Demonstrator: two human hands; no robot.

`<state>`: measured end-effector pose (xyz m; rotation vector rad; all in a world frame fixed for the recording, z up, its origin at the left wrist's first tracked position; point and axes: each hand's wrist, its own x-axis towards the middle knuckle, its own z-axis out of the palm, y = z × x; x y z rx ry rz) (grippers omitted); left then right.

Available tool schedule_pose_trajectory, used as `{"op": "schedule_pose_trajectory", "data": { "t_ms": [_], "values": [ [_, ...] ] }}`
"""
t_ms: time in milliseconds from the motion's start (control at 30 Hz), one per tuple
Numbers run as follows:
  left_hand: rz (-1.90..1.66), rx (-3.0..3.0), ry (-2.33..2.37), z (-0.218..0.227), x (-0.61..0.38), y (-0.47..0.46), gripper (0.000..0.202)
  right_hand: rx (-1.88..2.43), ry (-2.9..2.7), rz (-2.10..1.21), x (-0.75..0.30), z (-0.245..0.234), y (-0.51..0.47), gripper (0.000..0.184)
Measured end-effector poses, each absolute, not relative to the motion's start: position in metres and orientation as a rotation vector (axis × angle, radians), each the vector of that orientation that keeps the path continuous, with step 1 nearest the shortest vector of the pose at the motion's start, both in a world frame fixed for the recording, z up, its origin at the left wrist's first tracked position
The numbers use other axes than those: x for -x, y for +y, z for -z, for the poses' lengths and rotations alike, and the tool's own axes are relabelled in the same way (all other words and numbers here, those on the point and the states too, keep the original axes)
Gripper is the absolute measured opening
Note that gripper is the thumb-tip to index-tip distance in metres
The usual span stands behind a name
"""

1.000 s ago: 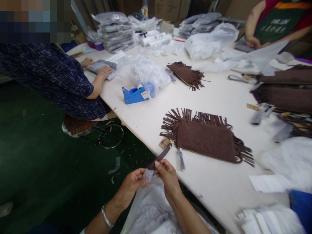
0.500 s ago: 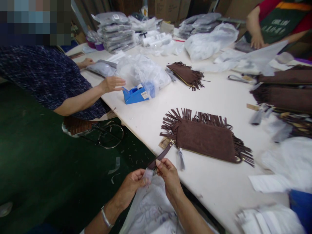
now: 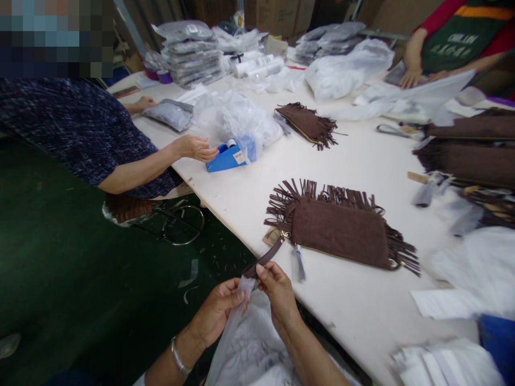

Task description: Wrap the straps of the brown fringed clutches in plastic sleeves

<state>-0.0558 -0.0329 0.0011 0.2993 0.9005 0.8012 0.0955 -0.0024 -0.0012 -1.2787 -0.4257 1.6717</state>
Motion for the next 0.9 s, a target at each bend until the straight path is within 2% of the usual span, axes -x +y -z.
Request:
{"op": "schedule_pose_trajectory", "data": {
  "t_ms": [467, 667, 900],
  "values": [
    [-0.799, -0.237, 0.862, 0.0, 0.048, -0.031, 0.028, 1.282, -0.424, -1.671, -0.095, 0.002, -0.001, 0.034],
    [-0.846, -0.265, 0.929, 0.0, 0.047, -0.03, 0.023, 1.312, -0.49, -1.672, -0.099, 0.002, -0.002, 0.032],
    [-0.861, -0.308, 1.045, -0.009, 0.046, -0.027, 0.035, 1.339, -0.578, -1.675, -0.106, 0.001, 0.001, 0.035]
  ]
}}
